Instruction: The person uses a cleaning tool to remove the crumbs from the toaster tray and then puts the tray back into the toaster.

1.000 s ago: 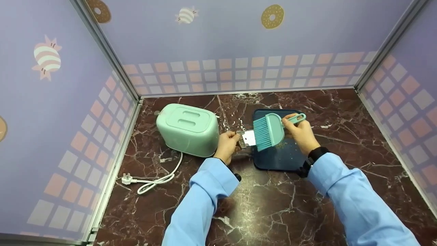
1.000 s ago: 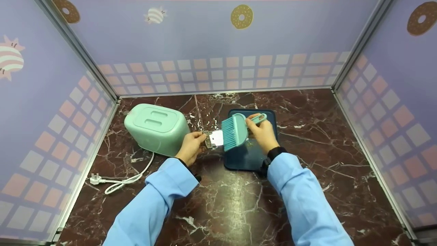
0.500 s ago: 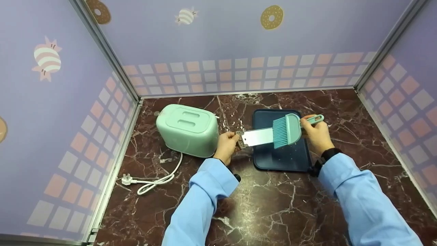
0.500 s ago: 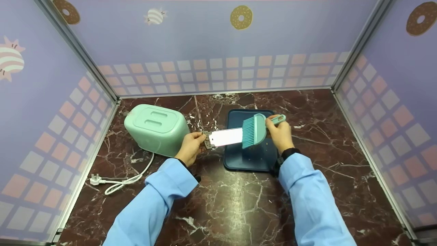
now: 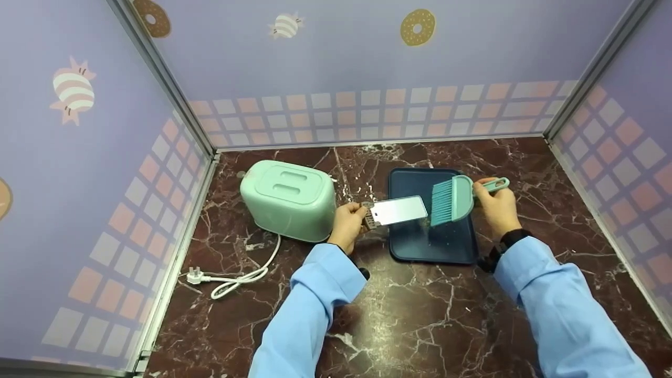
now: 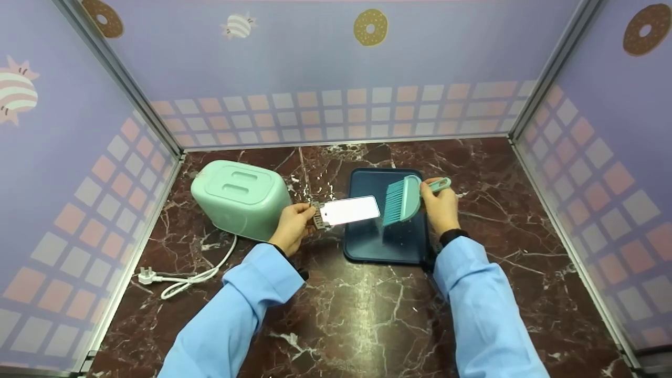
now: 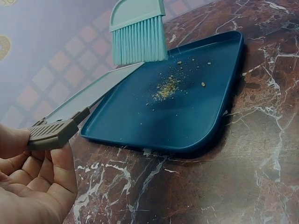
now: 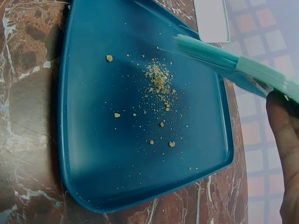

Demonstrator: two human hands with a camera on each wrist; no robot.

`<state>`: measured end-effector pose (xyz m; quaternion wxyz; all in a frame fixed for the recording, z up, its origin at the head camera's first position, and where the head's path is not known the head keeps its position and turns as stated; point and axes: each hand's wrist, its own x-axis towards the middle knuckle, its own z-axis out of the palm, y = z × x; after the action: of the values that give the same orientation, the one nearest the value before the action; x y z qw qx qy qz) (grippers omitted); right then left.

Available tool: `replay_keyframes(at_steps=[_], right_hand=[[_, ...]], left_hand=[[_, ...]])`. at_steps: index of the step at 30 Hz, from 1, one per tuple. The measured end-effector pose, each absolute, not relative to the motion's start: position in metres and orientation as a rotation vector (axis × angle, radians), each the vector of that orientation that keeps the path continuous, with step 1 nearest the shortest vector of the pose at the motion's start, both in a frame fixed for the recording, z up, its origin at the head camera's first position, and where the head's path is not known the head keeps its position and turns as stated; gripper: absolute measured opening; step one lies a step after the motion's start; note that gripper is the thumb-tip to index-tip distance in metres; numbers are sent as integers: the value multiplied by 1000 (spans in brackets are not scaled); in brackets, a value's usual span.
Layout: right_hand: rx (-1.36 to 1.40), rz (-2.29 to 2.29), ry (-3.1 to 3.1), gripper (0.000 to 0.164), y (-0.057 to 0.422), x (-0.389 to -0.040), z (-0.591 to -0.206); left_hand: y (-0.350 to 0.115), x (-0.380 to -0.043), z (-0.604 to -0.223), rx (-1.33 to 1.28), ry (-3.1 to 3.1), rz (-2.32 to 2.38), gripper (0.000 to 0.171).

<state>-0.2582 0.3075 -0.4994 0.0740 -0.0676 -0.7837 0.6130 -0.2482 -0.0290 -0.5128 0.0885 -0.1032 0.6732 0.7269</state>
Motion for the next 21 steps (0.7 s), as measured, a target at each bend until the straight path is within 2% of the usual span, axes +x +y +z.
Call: replay_keyframes(at_steps=[4,13,21], right_hand=[[-267,1893,-2259,45,308,-257,-498],[-311,2121,-1933,29,291,-249,-476],[-171,2209,-1773,34,276,-247,-472]], left_hand=[[-29,-247,-513,-306,1997,2170,19],[-28,-246,-511,-320,2006,2167,18],[-27,-245,-510,-315,2003,2152,18]])
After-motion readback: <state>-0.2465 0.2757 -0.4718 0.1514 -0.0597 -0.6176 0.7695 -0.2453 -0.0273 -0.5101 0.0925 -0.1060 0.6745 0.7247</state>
